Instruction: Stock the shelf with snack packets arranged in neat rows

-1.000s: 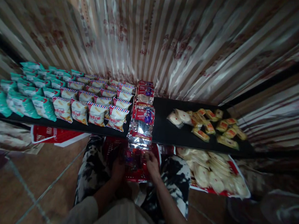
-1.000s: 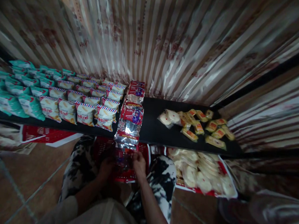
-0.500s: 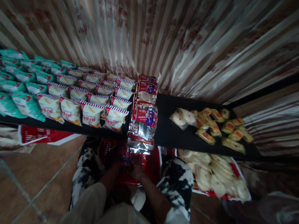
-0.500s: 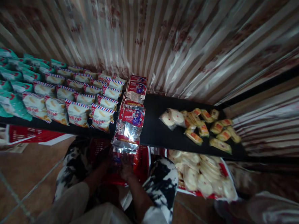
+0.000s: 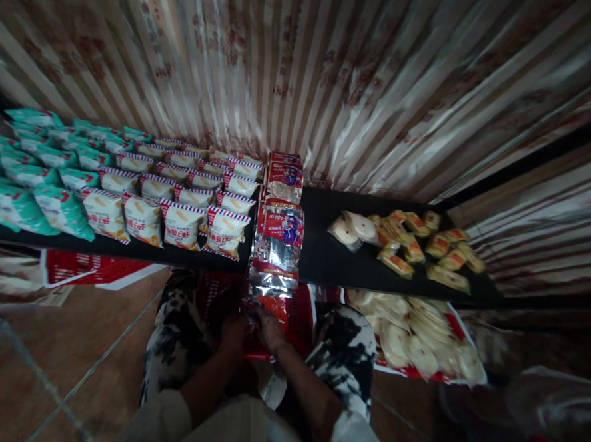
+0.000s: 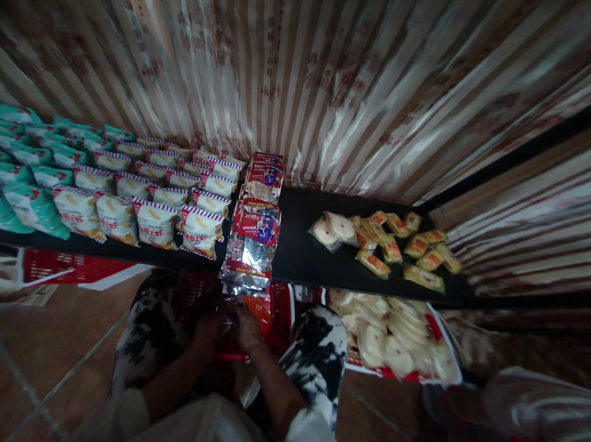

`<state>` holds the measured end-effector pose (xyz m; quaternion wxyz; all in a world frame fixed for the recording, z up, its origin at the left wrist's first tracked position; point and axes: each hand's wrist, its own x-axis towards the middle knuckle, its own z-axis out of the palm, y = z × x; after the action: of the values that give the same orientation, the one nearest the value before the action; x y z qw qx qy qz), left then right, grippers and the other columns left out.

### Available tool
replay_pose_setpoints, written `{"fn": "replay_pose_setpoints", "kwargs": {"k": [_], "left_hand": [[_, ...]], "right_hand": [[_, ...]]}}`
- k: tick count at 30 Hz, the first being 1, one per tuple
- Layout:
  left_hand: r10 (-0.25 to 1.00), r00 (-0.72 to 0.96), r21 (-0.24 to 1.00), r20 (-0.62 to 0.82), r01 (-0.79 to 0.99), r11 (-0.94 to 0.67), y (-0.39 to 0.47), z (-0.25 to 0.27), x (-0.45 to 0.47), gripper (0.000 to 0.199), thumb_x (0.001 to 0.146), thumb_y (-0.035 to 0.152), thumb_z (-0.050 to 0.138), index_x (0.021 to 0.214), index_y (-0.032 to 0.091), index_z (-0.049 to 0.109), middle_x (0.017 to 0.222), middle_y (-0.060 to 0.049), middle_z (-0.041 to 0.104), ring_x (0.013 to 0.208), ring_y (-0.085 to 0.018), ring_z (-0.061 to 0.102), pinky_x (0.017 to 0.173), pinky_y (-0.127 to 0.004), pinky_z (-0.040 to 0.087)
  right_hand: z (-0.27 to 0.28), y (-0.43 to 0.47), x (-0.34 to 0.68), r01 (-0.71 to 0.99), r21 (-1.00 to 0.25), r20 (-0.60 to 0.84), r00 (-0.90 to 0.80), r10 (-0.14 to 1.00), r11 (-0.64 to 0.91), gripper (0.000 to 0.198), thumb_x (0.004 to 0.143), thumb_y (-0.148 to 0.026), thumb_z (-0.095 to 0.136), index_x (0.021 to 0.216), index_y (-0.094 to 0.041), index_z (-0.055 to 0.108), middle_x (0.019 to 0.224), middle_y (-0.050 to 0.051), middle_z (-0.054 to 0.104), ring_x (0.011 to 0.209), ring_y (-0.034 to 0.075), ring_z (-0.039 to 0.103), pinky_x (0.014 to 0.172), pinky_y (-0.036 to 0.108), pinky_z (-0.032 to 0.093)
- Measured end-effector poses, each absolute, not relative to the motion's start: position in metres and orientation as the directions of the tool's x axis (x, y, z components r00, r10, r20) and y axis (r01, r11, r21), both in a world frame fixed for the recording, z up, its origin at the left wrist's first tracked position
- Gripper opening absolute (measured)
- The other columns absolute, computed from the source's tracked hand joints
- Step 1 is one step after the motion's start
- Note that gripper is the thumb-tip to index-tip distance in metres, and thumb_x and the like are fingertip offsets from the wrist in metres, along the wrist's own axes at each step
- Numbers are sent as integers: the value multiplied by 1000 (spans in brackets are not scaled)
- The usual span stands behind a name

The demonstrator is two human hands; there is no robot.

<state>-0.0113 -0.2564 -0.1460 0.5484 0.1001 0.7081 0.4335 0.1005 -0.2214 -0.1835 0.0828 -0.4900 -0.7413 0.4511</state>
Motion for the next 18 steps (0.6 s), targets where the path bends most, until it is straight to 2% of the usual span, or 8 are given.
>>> {"fn": "replay_pose_setpoints", "kwargs": {"k": [3,5,7,11,16,18], "left_hand": [[627,-353,717,-694,-414,560,-268,-127,-9,15,74,28,60,79,14,61,70,-1,63,61,-12,60,61,-26,48],[672,-363,756,-645,-429,494,-273,-105,-14,21,66,31,64,79,15,62,70,-1,65,62,-14,61,61,-25,48],[750,-367,830,-551,-340,443,-279,-77,-21,26,61,36,67,76,14,64,72,-2,66,68,-16,62,63,-26,48],[883,-329,941,-336,-161,298,-291,-22,-34,33,72,45,58,86,16,66,87,-6,69,81,-19,63,74,-30,49],[821,-569,988,-36,102,114,-300,-7,-47,31,76,46,55,91,19,63,98,-6,66,93,-21,60,87,-35,47],[804,-595,986,-8,130,106,-300,-14,-49,33,74,47,56,91,20,63,100,-7,66,96,-22,60,89,-37,47]], "right_hand": [[-164,-226,99,600,-796,-319,-535,782,85,52,69,0,45,113,-23,62,107,5,68,97,19,63,83,31,50],[-148,-231,97,564,-820,-285,-545,789,94,50,72,-1,42,114,-21,61,106,7,68,95,20,64,81,31,50],[-132,-238,97,518,-850,-238,-550,801,102,45,77,-6,41,118,-19,58,104,9,68,90,20,65,76,31,51],[-98,-250,103,462,-875,-146,-539,830,146,44,78,-13,45,121,-18,53,98,9,68,84,21,65,75,33,51],[-61,-251,113,375,-920,-75,-456,887,115,24,80,-28,50,98,-16,61,89,7,68,84,21,63,78,34,50],[-48,-247,116,286,-957,-70,-387,919,48,27,80,-39,53,96,-18,61,87,6,68,83,21,63,77,33,51]]}}
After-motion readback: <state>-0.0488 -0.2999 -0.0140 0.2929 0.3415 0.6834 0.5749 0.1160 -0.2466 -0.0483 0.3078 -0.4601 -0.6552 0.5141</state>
